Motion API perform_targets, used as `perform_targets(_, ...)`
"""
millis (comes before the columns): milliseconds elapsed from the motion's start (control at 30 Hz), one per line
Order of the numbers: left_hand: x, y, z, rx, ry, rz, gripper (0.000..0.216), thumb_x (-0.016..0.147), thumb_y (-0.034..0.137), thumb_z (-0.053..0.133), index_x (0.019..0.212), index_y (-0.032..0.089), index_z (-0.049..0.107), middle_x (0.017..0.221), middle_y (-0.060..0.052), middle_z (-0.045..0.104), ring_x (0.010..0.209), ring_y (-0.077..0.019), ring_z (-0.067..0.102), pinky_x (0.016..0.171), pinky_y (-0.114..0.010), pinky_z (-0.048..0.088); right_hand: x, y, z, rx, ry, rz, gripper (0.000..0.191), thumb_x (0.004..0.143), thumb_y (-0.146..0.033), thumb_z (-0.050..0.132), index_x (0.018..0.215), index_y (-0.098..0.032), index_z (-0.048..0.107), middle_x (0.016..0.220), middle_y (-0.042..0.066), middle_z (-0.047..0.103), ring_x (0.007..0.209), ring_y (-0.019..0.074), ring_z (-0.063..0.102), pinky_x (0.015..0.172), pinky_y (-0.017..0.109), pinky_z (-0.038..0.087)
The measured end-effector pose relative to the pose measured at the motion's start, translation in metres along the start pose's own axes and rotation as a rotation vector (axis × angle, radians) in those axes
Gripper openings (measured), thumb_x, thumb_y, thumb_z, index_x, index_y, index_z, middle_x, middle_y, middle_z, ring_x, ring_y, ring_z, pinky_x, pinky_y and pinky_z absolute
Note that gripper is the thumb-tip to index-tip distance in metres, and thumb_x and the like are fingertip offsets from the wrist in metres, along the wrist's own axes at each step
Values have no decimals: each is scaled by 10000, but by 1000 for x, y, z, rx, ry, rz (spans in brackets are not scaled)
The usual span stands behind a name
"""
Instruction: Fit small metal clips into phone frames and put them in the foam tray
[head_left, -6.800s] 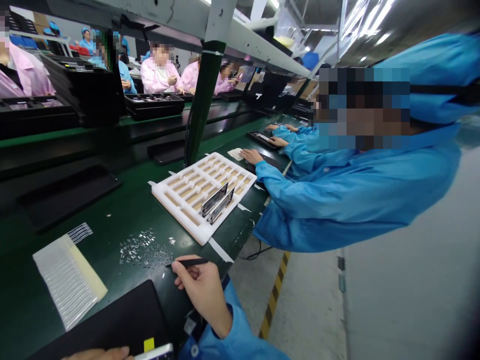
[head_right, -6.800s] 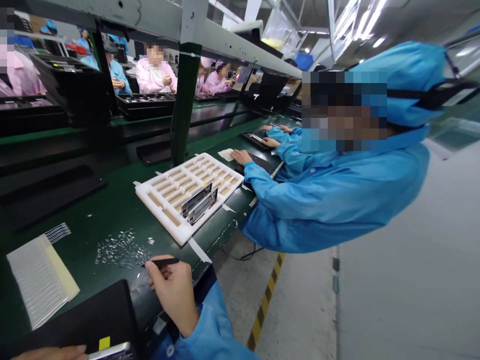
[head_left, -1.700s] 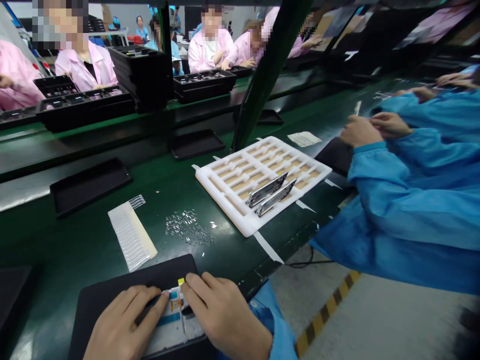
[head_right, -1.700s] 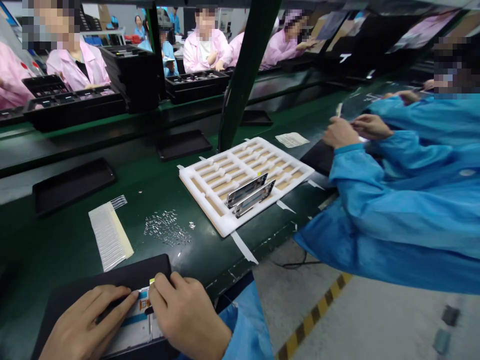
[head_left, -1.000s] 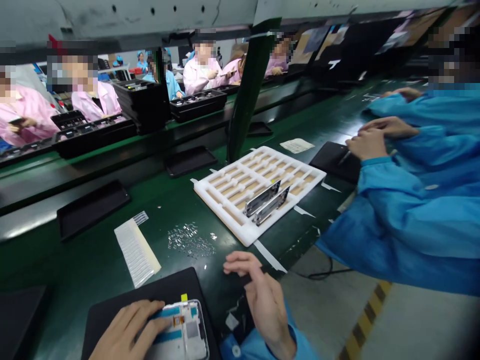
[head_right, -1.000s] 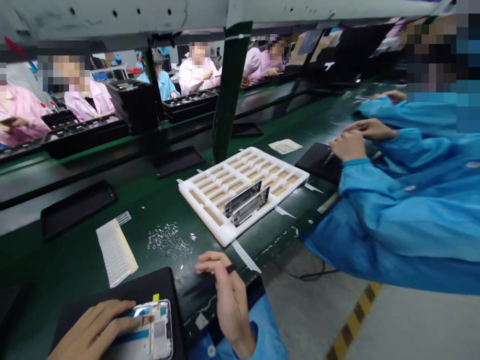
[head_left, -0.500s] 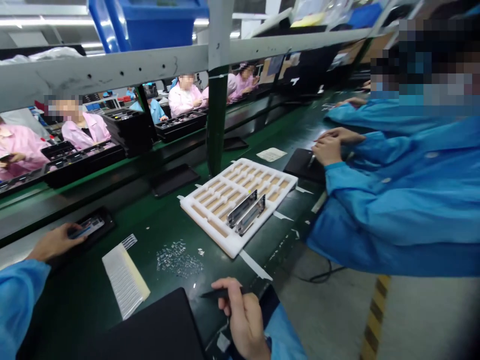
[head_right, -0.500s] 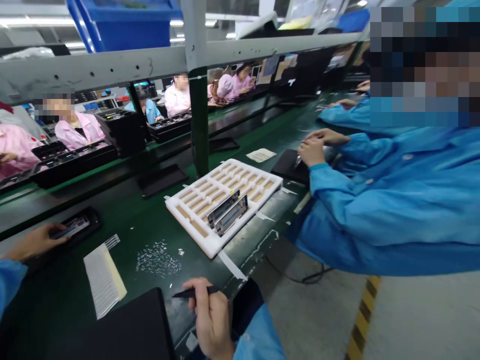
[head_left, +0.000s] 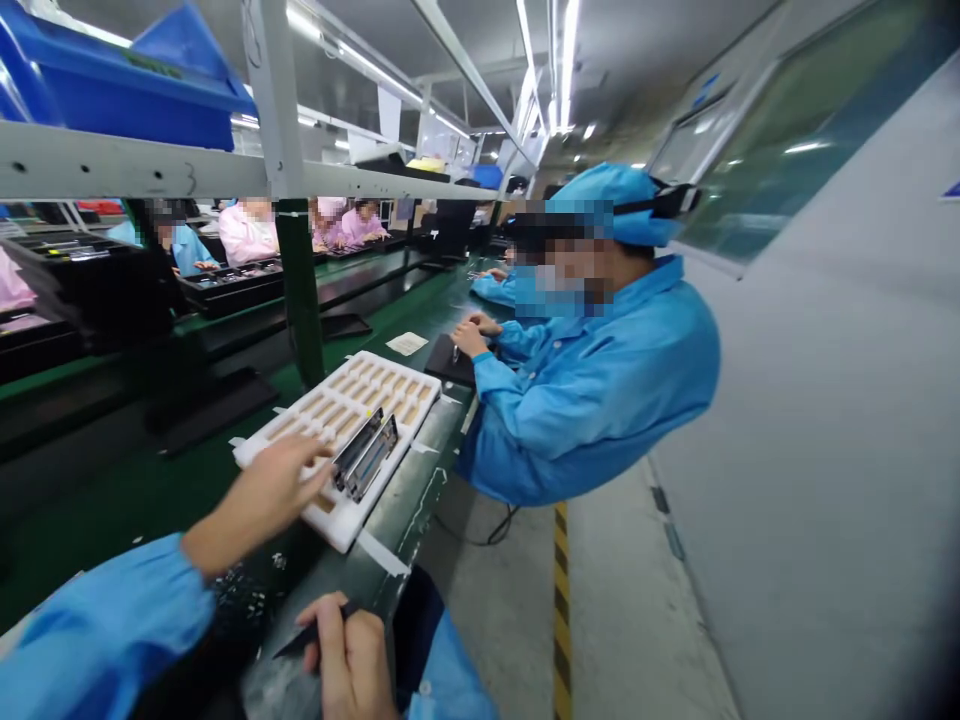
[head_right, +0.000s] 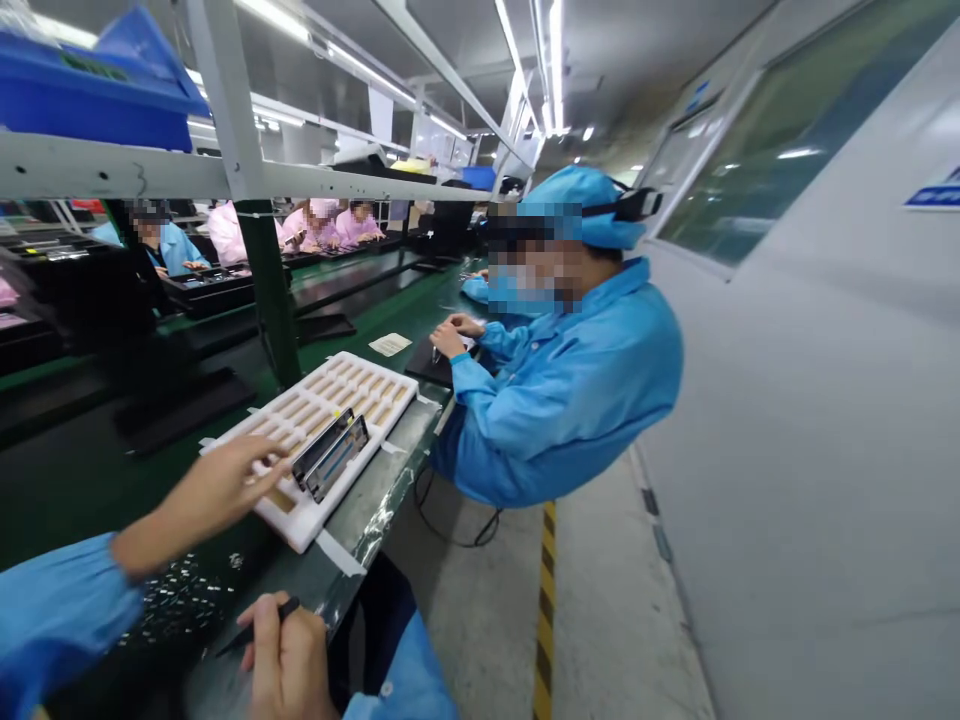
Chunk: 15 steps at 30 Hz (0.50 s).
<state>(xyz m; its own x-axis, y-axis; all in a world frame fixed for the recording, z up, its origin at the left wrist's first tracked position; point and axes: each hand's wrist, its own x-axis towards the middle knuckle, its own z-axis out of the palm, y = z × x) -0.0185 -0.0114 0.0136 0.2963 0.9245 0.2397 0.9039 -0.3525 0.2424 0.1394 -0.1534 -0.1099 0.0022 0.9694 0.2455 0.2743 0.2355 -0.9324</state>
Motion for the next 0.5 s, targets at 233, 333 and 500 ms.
perform_targets(233, 69, 71, 58, 123, -7, -48, 361, 1032, 402, 715, 1311, 175, 680, 1321, -100, 715, 1132, -239, 727, 972, -465, 631, 3, 22, 3, 123, -6, 31, 703, 1158, -646, 364, 795, -202, 770, 656, 62, 722, 617, 204, 740, 609, 276, 586)
perform_targets(333, 69, 73, 52, 133, 32, -84, 333, 1034, 397, 713, 1281, 176, 691, 1290, -90, 727, 1110, -231, 733, 964, -460, 633, 6, 25, 3, 186, -40, 60, 708, 1151, -654, 385, 766, -193, 759, 580, 46, 681, 589, 201, 735, 571, 263, 563)
perform_targets(500, 36, 60, 4, 92, 224, -100, 209, 1051, 350, 684, 1167, 190, 751, 1153, -57, 784, 1120, -232, 735, 1025, -489, 592, 14, 22, -4, 276, -133, 134, 611, 1125, -643, 480, 915, -161, 791, 520, 9, 642, 557, 199, 742, 571, 258, 558)
